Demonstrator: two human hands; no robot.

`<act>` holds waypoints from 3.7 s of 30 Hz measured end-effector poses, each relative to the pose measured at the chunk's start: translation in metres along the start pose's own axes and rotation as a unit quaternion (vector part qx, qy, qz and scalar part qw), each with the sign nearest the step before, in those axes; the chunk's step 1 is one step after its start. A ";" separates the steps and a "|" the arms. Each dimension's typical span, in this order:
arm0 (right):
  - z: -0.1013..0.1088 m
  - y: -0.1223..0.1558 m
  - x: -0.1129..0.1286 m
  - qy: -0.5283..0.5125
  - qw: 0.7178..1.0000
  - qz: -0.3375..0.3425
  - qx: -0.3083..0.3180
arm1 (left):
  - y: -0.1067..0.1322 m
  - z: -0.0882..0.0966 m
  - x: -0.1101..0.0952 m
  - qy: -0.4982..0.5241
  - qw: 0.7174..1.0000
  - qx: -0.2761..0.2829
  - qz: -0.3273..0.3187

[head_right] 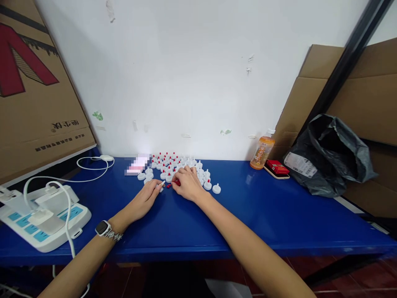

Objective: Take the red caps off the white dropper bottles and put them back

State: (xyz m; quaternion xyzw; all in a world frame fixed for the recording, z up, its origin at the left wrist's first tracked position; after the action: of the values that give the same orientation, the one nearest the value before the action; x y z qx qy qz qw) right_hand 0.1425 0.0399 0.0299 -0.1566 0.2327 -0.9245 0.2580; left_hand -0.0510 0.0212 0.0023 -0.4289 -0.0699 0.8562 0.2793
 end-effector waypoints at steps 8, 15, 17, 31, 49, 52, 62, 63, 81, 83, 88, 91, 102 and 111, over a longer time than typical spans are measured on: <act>-0.009 -0.004 -0.001 -0.400 0.907 -0.130 -0.039 | 0.003 0.002 -0.007 0.020 0.999 -0.003 0.024; -0.011 -0.005 0.014 -0.393 0.912 -0.108 -0.040 | 0.007 0.002 -0.016 0.035 0.999 0.011 0.039; -0.010 -0.005 0.018 -0.384 0.916 -0.109 -0.036 | 0.007 0.001 -0.017 0.037 0.999 0.011 0.031; -0.003 -0.004 0.034 -0.398 0.910 -0.098 -0.055 | 0.001 -0.003 -0.017 0.008 0.998 -0.032 -0.045; 0.015 0.023 -0.027 -0.338 0.925 -0.148 -0.090 | -0.035 -0.021 -0.016 -0.071 0.994 0.064 -0.047; 0.016 0.025 -0.029 -0.336 0.924 -0.153 -0.099 | -0.038 -0.022 -0.017 -0.079 0.995 0.035 -0.055; 0.021 0.024 -0.027 -0.343 0.920 -0.153 -0.111 | -0.026 -0.033 -0.023 -0.039 0.996 0.073 -0.044; 0.021 0.024 -0.027 -0.343 0.920 -0.151 -0.111 | -0.027 -0.033 -0.023 -0.035 0.996 0.073 -0.045; 0.018 0.024 -0.035 -0.350 0.914 -0.170 -0.113 | -0.026 0.005 -0.007 -0.049 0.998 -0.040 -0.026; 0.016 0.020 -0.034 -0.355 0.912 -0.172 -0.108 | -0.015 0.010 -0.004 -0.044 0.999 -0.021 -0.003; 0.017 -0.019 -0.018 -0.286 0.946 -0.117 -0.095 | -0.005 0.010 -0.001 -0.027 0.999 0.016 0.018; 0.009 -0.061 -0.006 -0.237 0.967 -0.063 -0.066 | -0.001 0.012 0.003 -0.028 0.999 0.022 0.030; -0.048 -0.137 0.019 0.081 0.982 0.044 0.163 | 0.014 0.027 0.012 -0.102 0.994 0.002 0.028; -0.034 -0.104 0.049 0.020 0.985 0.128 0.118 | 0.016 0.041 0.017 -0.101 0.975 -0.169 0.106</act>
State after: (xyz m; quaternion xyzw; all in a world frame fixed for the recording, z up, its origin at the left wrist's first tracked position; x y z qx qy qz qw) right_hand 0.0462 0.1035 0.0624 -0.0752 0.1453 -0.9079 0.3859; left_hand -0.0979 0.0221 0.0100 -0.3859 -0.1959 0.8957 0.1016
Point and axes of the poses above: each hand's wrist, its own y-axis away from the middle knuckle, its own z-axis out of the back of the hand, x = y × z, the point moved 2 cm from there along -y, towards the middle knuckle, and after that the axes turned 9 degrees about y, right-handed, at the moved point
